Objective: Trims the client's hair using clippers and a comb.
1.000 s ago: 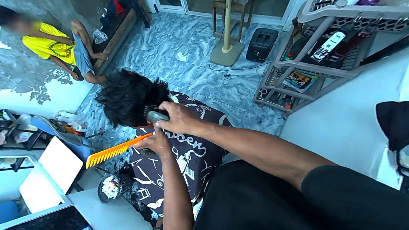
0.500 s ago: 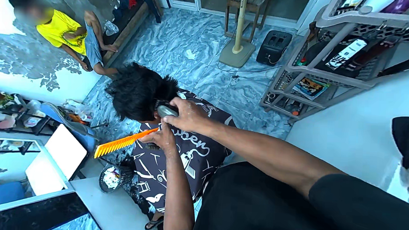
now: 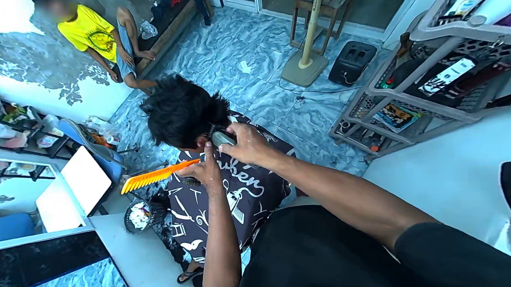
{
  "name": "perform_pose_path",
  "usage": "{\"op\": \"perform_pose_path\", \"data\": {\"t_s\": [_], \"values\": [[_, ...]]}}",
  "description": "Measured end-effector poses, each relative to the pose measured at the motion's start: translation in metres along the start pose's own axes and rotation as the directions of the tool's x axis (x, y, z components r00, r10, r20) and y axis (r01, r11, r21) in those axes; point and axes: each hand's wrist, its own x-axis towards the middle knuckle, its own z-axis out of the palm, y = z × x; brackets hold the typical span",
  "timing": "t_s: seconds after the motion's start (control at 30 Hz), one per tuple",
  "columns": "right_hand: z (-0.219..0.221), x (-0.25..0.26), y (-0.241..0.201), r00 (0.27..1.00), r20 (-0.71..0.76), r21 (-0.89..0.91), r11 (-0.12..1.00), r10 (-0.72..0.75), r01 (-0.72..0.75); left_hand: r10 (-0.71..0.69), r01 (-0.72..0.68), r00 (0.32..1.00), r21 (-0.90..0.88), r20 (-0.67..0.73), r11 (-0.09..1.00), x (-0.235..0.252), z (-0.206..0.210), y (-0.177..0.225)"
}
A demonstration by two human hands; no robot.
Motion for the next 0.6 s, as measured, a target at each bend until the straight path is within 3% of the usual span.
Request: {"op": "perform_pose_path", "data": {"t_s": [0.07, 0.2, 0.37, 0.53, 0.6], "values": [[-0.001, 0.002, 0.004, 0.999, 0.005, 0.022, 0.998, 0.051, -0.051, -0.008, 0.008, 1.000, 0.003, 0.016, 1.000, -0.001, -0.001, 0.003], [0.001, 0.012, -0.014, 0.993, -0.008, 0.202, 0.972, -0.117, 0.117, 0.027, -0.027, 1.000, 0.067, -0.002, 0.997, -0.001, -0.001, 0.001], [-0.003, 0.010, 0.025, 0.993, 0.039, 0.075, 0.991, 0.112, -0.114, 0.018, -0.018, 1.000, 0.010, -0.007, 1.000, 0.000, 0.003, -0.001], [-0.005, 0.013, -0.010, 0.991, 0.032, 0.282, 0.953, -0.126, 0.112, 0.078, -0.077, 0.997, 0.045, -0.007, 0.996, -0.003, 0.002, -0.006], [-0.008, 0.011, 0.001, 0.996, 0.058, 0.211, 0.976, -0.073, 0.059, 0.069, -0.069, 0.998, 0.034, 0.008, 0.997, -0.002, 0.001, -0.004]]}}
